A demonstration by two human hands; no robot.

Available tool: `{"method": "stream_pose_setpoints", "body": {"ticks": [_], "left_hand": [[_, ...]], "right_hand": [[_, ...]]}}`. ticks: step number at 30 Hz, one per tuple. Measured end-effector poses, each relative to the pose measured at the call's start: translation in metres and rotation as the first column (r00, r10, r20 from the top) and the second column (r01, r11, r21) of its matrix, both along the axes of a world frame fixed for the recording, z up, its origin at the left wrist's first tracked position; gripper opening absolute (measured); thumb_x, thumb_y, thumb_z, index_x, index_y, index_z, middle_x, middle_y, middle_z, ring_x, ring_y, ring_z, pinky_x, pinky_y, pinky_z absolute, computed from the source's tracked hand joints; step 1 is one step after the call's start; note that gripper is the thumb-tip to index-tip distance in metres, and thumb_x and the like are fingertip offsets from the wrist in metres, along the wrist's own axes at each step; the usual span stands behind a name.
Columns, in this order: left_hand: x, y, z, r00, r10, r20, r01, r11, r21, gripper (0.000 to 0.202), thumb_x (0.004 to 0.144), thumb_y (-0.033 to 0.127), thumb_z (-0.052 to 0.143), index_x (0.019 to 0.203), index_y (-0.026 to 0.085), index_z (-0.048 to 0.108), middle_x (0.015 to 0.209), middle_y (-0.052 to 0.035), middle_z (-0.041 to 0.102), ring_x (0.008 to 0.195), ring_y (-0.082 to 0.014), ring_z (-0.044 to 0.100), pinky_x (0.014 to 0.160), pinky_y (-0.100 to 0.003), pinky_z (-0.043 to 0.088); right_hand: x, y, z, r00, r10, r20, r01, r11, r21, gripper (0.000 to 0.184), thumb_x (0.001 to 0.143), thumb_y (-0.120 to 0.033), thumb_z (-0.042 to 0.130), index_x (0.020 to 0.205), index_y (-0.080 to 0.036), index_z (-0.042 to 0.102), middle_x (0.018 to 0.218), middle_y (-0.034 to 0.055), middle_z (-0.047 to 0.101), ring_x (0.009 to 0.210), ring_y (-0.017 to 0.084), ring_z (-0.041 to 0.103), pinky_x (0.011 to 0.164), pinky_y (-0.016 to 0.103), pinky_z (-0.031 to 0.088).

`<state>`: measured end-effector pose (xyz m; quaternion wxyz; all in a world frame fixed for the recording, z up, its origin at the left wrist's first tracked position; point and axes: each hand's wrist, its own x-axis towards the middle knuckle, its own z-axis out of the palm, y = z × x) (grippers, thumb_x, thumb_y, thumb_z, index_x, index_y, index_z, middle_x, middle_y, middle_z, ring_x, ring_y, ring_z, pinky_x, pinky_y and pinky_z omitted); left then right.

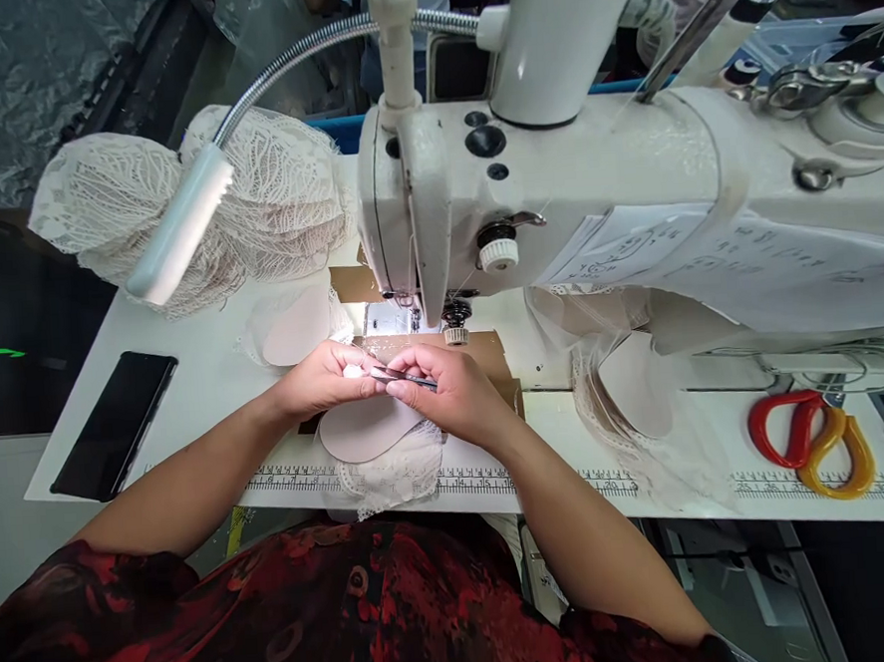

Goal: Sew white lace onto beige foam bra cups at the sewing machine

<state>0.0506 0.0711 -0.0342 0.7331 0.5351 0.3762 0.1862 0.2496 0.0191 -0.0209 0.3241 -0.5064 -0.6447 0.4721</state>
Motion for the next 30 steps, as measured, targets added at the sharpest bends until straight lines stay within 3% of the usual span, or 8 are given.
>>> {"method": "stream_pose_setpoints", "body": {"ticks": [4, 8, 15, 21, 27, 30], "left_hand": [[-0.002, 0.001, 0.002, 1.000, -0.017, 0.002, 0.017, 1.000, 0.000, 0.023, 0.068, 0.029, 0.080, 0.080, 0.011, 0.072, 0.077, -0.0040, 0.069, 0.067, -0.0102, 0.058, 0.062, -0.021, 0.045], [-0.006, 0.003, 0.005, 0.999, -0.028, 0.043, 0.029, 0.999, -0.026, 0.022, 0.068, 0.027, 0.080, 0.082, 0.013, 0.071, 0.082, -0.0039, 0.070, 0.073, -0.0111, 0.061, 0.068, -0.021, 0.047], [-0.008, 0.003, -0.002, 0.998, -0.055, 0.032, 0.055, 0.998, -0.011, 0.023, 0.074, 0.033, 0.076, 0.084, 0.013, 0.073, 0.087, -0.0077, 0.072, 0.080, -0.0151, 0.065, 0.074, -0.025, 0.050], [-0.007, 0.001, -0.001, 0.997, -0.069, -0.025, 0.069, 0.998, -0.008, 0.026, 0.073, 0.035, 0.076, 0.085, 0.012, 0.074, 0.081, -0.0068, 0.072, 0.071, -0.0131, 0.063, 0.065, -0.023, 0.048], [-0.006, 0.002, 0.000, 0.995, -0.095, -0.036, 0.096, 0.995, 0.041, 0.029, 0.076, 0.039, 0.072, 0.083, 0.011, 0.072, 0.076, -0.0056, 0.068, 0.068, -0.0126, 0.059, 0.062, -0.023, 0.046], [-0.011, 0.002, 0.012, 0.984, -0.144, -0.104, 0.159, 0.975, 0.153, 0.031, 0.077, 0.041, 0.070, 0.091, 0.013, 0.073, 0.079, -0.0042, 0.068, 0.067, -0.0123, 0.058, 0.060, -0.022, 0.044]], "right_hand": [[0.000, 0.000, -0.004, 0.998, -0.049, 0.026, 0.049, 0.999, 0.012, 0.017, 0.083, -0.032, 0.059, 0.086, -0.018, 0.068, 0.080, 0.0023, 0.067, 0.070, 0.013, 0.057, 0.063, 0.026, 0.044], [0.005, 0.000, -0.010, 0.997, -0.076, 0.025, 0.076, 0.997, -0.013, 0.018, 0.083, -0.034, 0.059, 0.087, -0.018, 0.068, 0.079, 0.0023, 0.067, 0.067, 0.013, 0.057, 0.062, 0.027, 0.044], [0.006, 0.001, -0.009, 1.000, -0.005, -0.006, 0.005, 1.000, -0.026, 0.024, 0.081, -0.036, 0.061, 0.095, -0.017, 0.068, 0.085, 0.0043, 0.067, 0.074, 0.015, 0.058, 0.066, 0.029, 0.046], [-0.001, 0.001, -0.006, 1.000, 0.007, 0.022, -0.008, 1.000, 0.027, 0.019, 0.082, -0.034, 0.061, 0.089, -0.019, 0.069, 0.080, 0.0019, 0.067, 0.073, 0.014, 0.058, 0.067, 0.027, 0.045], [-0.001, 0.001, -0.013, 0.995, -0.101, -0.013, 0.102, 0.994, 0.033, 0.017, 0.084, -0.034, 0.059, 0.086, -0.019, 0.067, 0.084, 0.0028, 0.068, 0.076, 0.015, 0.061, 0.069, 0.028, 0.047], [0.003, 0.000, -0.015, 0.985, -0.172, -0.032, 0.173, 0.984, 0.033, 0.024, 0.085, -0.040, 0.057, 0.094, -0.019, 0.063, 0.084, 0.0035, 0.068, 0.075, 0.016, 0.062, 0.070, 0.030, 0.048]]}}
